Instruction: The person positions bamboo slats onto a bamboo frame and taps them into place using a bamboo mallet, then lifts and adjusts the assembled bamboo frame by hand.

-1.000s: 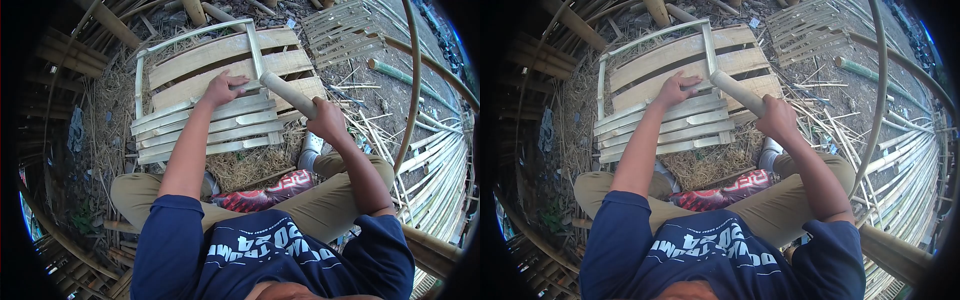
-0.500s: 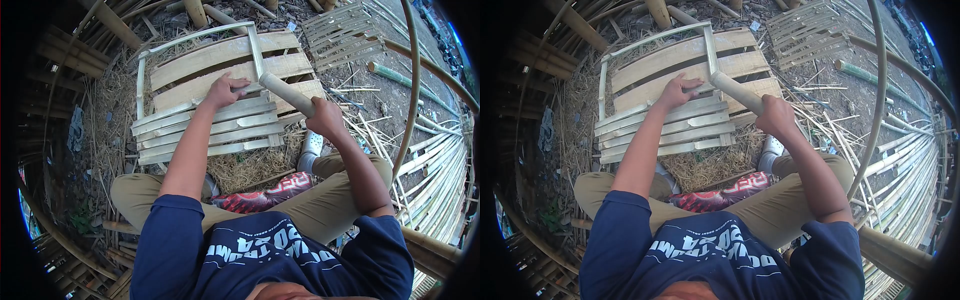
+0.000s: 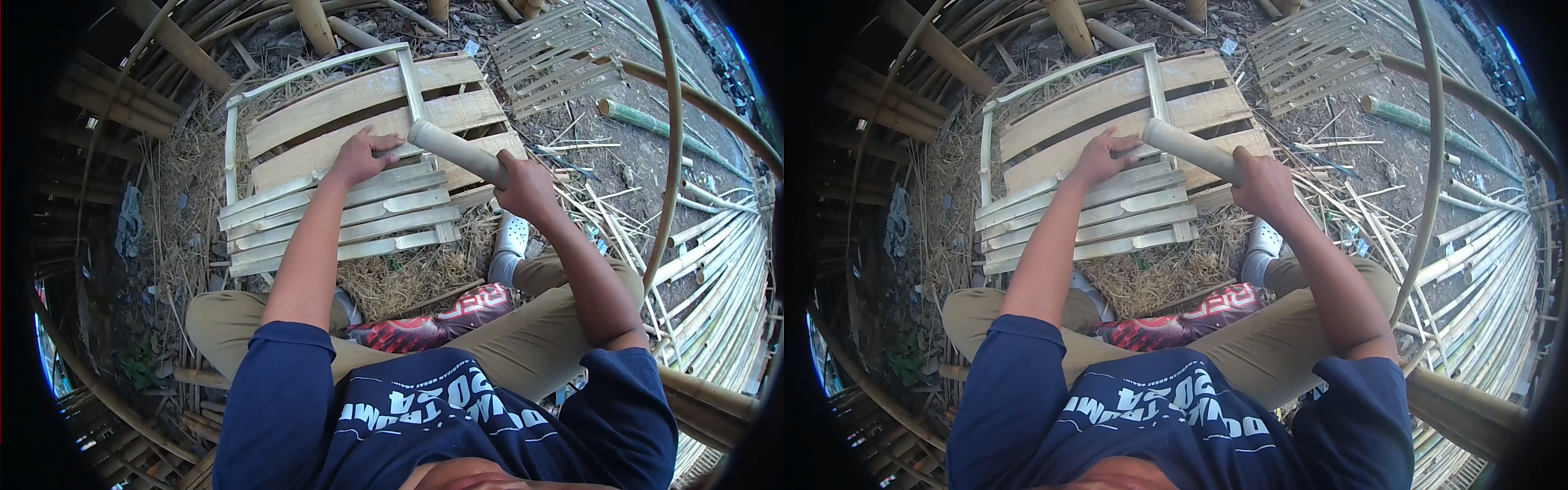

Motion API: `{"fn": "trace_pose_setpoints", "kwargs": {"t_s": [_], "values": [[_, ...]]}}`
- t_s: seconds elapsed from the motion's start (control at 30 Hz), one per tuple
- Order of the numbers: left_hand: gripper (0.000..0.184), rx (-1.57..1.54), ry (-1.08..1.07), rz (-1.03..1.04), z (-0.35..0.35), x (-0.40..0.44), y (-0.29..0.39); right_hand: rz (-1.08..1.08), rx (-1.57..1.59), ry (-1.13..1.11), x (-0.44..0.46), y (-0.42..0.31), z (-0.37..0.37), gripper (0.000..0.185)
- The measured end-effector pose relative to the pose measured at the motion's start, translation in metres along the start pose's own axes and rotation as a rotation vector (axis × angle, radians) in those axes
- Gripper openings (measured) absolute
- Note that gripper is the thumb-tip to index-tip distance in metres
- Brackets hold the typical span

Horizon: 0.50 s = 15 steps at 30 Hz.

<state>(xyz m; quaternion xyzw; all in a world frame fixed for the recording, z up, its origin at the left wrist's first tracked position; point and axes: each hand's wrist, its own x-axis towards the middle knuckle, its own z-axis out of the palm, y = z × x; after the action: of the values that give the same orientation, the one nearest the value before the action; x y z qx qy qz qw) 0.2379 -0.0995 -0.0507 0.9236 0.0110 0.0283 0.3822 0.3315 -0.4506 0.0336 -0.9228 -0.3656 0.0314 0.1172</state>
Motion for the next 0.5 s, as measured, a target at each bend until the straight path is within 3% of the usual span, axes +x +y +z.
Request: {"fn": "trace_pose_setpoints", "kwargs": {"t_s": [0.33, 0.43, 0.5], "values": [[0.038, 0.018, 0.032, 0.033, 0.001, -0.001, 0.002, -0.008, -0.05, 0.003, 0.002, 0.002, 0.009, 0.04], [0.039, 0.028, 0.051, 0.027, 0.002, 0.0, 0.001, -0.119, 0.136, 0.344, -0.003, -0.009, 0.001, 0.038], [0.039, 0.022, 0.073, 0.028, 0.004, 0.0, -0.002, -0.147, 0.169, 0.448, -0.005, -0.017, 0.001, 0.034]]}}
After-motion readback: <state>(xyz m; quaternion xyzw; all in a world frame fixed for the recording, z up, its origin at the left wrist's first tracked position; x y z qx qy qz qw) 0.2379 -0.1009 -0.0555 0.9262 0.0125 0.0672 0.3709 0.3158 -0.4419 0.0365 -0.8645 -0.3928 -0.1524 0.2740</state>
